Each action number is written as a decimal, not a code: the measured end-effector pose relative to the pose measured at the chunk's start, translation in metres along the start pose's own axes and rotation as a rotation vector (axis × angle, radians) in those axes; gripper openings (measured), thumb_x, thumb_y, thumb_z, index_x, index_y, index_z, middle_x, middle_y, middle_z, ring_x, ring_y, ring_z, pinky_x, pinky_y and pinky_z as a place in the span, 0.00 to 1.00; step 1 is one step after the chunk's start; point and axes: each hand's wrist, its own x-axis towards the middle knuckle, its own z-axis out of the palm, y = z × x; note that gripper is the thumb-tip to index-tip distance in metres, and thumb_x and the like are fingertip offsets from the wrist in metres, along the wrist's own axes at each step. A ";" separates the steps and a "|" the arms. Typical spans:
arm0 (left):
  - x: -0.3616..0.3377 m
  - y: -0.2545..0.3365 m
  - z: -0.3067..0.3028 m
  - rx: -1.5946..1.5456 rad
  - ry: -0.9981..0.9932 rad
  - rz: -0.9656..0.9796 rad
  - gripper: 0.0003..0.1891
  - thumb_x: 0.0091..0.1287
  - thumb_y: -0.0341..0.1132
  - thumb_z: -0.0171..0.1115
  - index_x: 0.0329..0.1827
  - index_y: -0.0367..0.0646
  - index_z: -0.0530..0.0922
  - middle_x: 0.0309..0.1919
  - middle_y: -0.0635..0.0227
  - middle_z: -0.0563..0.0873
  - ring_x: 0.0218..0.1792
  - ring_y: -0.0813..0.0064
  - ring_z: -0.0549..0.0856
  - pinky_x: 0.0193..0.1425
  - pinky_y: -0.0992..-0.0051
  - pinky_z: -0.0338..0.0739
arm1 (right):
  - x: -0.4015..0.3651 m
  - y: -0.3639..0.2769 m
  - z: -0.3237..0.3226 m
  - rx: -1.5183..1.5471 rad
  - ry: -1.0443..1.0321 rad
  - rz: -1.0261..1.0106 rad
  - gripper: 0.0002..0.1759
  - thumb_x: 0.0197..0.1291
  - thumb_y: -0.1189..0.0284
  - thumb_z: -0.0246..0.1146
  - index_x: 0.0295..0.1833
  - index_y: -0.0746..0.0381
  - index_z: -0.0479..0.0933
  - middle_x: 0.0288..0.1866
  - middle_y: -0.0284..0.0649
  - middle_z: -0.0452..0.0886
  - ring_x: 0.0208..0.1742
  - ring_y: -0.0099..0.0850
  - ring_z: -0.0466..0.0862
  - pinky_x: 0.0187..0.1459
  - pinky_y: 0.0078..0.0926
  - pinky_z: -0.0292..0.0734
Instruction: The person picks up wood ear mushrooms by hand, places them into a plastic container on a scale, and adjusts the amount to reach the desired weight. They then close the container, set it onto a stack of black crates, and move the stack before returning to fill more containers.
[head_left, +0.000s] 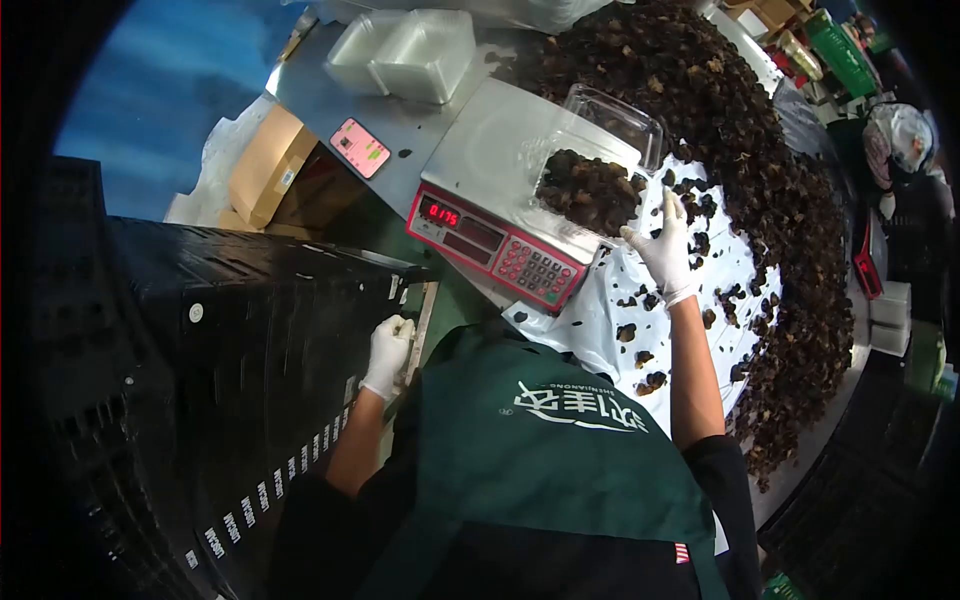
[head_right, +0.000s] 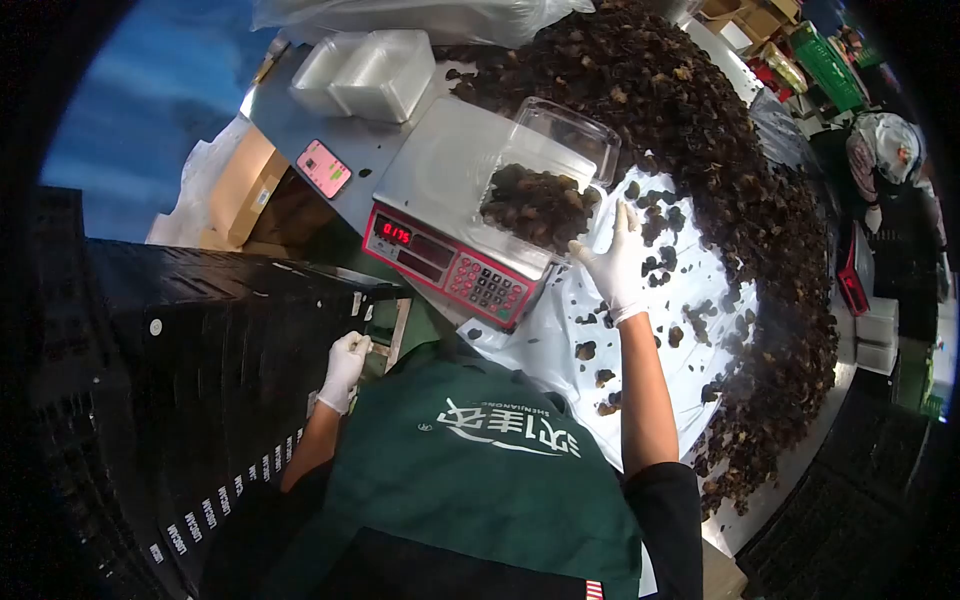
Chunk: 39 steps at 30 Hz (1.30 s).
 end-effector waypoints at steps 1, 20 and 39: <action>0.002 0.001 0.001 0.003 0.000 0.027 0.13 0.68 0.36 0.63 0.28 0.36 0.77 0.21 0.53 0.79 0.22 0.65 0.77 0.30 0.66 0.71 | 0.001 -0.001 -0.002 0.022 -0.036 0.022 0.58 0.43 0.60 0.79 0.74 0.74 0.55 0.71 0.63 0.63 0.71 0.52 0.68 0.70 0.39 0.65; 0.067 0.250 0.039 -0.888 -0.607 -0.004 0.28 0.76 0.50 0.54 0.65 0.35 0.68 0.45 0.58 0.83 0.44 0.71 0.85 0.50 0.75 0.82 | 0.025 -0.002 -0.025 0.542 0.091 0.085 0.29 0.66 0.66 0.67 0.70 0.65 0.70 0.61 0.44 0.81 0.55 0.32 0.83 0.62 0.28 0.74; 0.074 0.289 0.043 -0.769 -0.311 0.102 0.07 0.59 0.22 0.67 0.34 0.40 0.76 0.28 0.67 0.83 0.26 0.79 0.84 0.31 0.79 0.80 | -0.034 0.000 0.001 1.099 -0.150 0.376 0.06 0.65 0.76 0.64 0.45 0.68 0.79 0.37 0.41 0.85 0.33 0.27 0.85 0.39 0.23 0.82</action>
